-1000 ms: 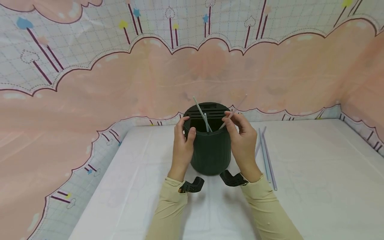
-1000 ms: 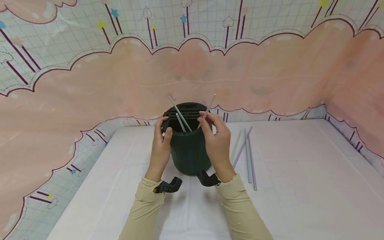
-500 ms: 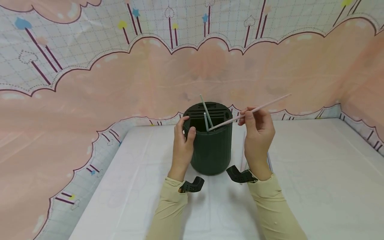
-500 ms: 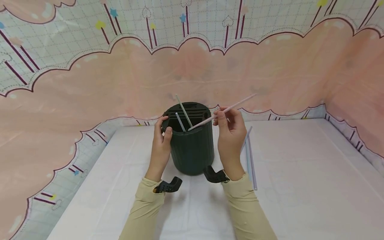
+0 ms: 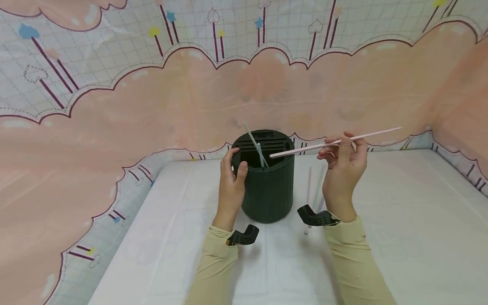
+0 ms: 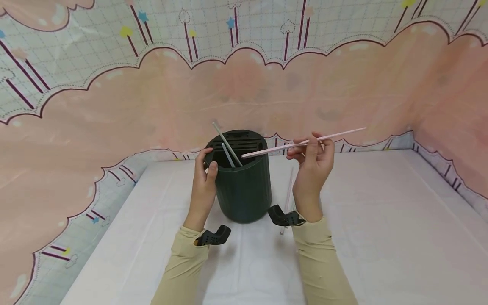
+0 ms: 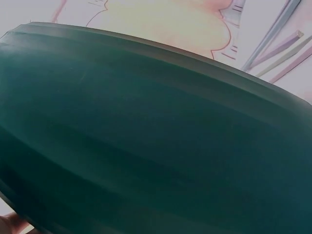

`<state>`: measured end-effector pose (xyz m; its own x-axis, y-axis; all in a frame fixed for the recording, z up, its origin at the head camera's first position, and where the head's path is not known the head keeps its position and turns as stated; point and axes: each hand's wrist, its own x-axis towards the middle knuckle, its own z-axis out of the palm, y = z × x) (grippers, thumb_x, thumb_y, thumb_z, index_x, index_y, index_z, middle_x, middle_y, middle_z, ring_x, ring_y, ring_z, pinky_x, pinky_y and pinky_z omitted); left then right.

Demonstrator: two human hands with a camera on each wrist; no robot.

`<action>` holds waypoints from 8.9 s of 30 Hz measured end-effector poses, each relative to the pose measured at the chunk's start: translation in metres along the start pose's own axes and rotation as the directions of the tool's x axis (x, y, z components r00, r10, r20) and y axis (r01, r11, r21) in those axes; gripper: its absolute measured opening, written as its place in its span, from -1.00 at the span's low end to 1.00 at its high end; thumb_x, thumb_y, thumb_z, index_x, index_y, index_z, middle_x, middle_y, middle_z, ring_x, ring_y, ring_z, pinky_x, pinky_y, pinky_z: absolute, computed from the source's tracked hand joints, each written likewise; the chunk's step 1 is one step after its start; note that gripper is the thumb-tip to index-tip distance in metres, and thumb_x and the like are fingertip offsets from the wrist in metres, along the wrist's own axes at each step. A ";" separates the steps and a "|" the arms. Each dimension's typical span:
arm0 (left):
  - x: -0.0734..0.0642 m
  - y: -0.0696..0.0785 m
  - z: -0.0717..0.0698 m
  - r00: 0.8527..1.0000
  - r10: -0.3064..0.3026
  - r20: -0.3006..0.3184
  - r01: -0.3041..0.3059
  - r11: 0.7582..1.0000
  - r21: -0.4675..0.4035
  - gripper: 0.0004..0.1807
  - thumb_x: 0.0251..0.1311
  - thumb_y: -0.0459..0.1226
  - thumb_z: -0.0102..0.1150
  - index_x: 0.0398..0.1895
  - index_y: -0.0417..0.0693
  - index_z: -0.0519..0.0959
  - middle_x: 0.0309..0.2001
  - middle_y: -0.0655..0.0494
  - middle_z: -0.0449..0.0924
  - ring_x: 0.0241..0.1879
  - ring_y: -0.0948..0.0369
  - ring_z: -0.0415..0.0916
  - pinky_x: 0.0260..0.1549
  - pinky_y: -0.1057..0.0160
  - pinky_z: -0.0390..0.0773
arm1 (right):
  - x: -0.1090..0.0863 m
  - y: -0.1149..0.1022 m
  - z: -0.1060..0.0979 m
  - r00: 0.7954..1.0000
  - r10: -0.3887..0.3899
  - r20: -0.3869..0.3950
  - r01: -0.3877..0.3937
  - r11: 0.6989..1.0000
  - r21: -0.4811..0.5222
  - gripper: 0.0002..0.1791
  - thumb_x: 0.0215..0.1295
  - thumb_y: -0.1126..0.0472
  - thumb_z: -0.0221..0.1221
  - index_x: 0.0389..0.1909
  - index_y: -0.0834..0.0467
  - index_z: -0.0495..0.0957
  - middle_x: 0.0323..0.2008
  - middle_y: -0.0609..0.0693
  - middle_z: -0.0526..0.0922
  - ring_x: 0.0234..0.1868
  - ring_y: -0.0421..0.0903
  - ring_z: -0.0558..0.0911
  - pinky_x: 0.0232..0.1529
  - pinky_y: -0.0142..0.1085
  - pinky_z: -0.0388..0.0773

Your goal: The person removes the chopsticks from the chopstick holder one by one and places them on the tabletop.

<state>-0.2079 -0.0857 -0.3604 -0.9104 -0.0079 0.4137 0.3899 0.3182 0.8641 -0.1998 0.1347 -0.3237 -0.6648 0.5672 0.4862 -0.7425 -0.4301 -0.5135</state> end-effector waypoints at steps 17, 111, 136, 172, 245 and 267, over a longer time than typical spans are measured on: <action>0.001 -0.003 0.000 1.000 -0.003 -0.010 0.003 1.000 0.007 -0.42 0.19 0.29 -0.21 0.26 0.46 0.13 0.33 0.26 0.04 0.33 0.23 0.03 0.22 -0.11 0.14 | 0.016 0.005 -0.036 0.958 0.238 -0.162 -0.206 0.960 0.192 -0.78 0.37 0.22 -0.05 -0.14 0.31 0.41 -0.66 0.06 0.40 -0.79 -0.20 0.19 -0.83 -0.48 0.11; 0.005 -0.008 0.001 1.000 0.005 -0.003 -0.005 1.000 -0.003 -0.41 0.19 0.29 -0.22 0.27 0.45 0.12 0.34 0.28 0.03 0.34 0.24 0.01 0.21 -0.11 0.15 | -0.019 0.021 -0.007 0.938 0.115 0.328 0.158 0.698 -0.698 -0.71 0.37 0.22 -0.02 0.04 0.14 0.53 -0.04 -0.01 0.61 0.03 -0.22 0.51 0.11 -0.39 0.37; -0.013 -0.011 0.003 1.000 0.004 -0.006 -0.004 1.000 -0.003 -0.48 0.26 0.19 -0.19 0.28 0.43 0.11 0.33 0.23 0.03 0.31 0.23 0.06 0.21 -0.07 0.18 | -0.058 0.011 0.032 0.612 0.220 0.759 0.731 0.210 -0.650 -0.79 0.34 0.11 0.02 -0.25 0.06 0.62 -0.24 -0.06 0.66 -0.08 -0.07 0.51 0.31 0.08 -0.02; 0.000 -0.011 0.001 1.000 0.018 -0.005 -0.018 1.000 0.006 -0.49 0.30 0.09 -0.16 0.30 0.39 0.11 0.37 0.28 -0.01 0.36 0.23 -0.04 0.24 -0.10 0.11 | -0.028 -0.022 0.033 0.964 -0.009 0.267 0.108 0.928 -0.357 -0.68 0.33 0.33 0.01 0.10 0.23 0.35 -0.28 0.19 0.58 -0.23 0.03 0.64 -0.09 -0.20 0.55; 0.003 -0.010 -0.001 0.998 0.059 -0.012 -0.059 0.998 -0.004 -0.40 0.18 0.29 -0.19 0.27 0.42 0.14 0.32 0.24 0.07 0.30 0.25 0.08 0.23 -0.09 0.14 | -0.024 0.082 -0.094 0.718 0.694 0.047 -0.009 0.077 -0.997 -0.44 0.23 0.21 0.12 0.22 0.31 0.28 -0.28 0.16 0.61 -0.38 -0.06 0.49 -0.38 -0.32 0.35; 0.000 -0.011 -0.006 0.999 0.035 0.005 -0.035 0.999 0.011 -0.43 0.20 0.27 -0.20 0.27 0.47 0.13 0.34 0.27 0.03 0.35 0.22 -0.01 0.22 -0.14 0.12 | -0.026 0.061 -0.056 0.933 0.344 0.102 -0.073 0.461 -0.884 -0.65 0.39 -0.06 -0.11 -0.02 -0.01 0.53 -0.41 0.00 0.44 -0.38 -0.12 0.39 -0.41 -0.33 0.34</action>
<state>-0.2115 -0.0945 -0.3678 -0.8967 0.0077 0.4426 0.4204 0.3285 0.8458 -0.2228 0.1330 -0.4068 -0.8845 0.3093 0.3492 -0.2210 0.3815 -0.8976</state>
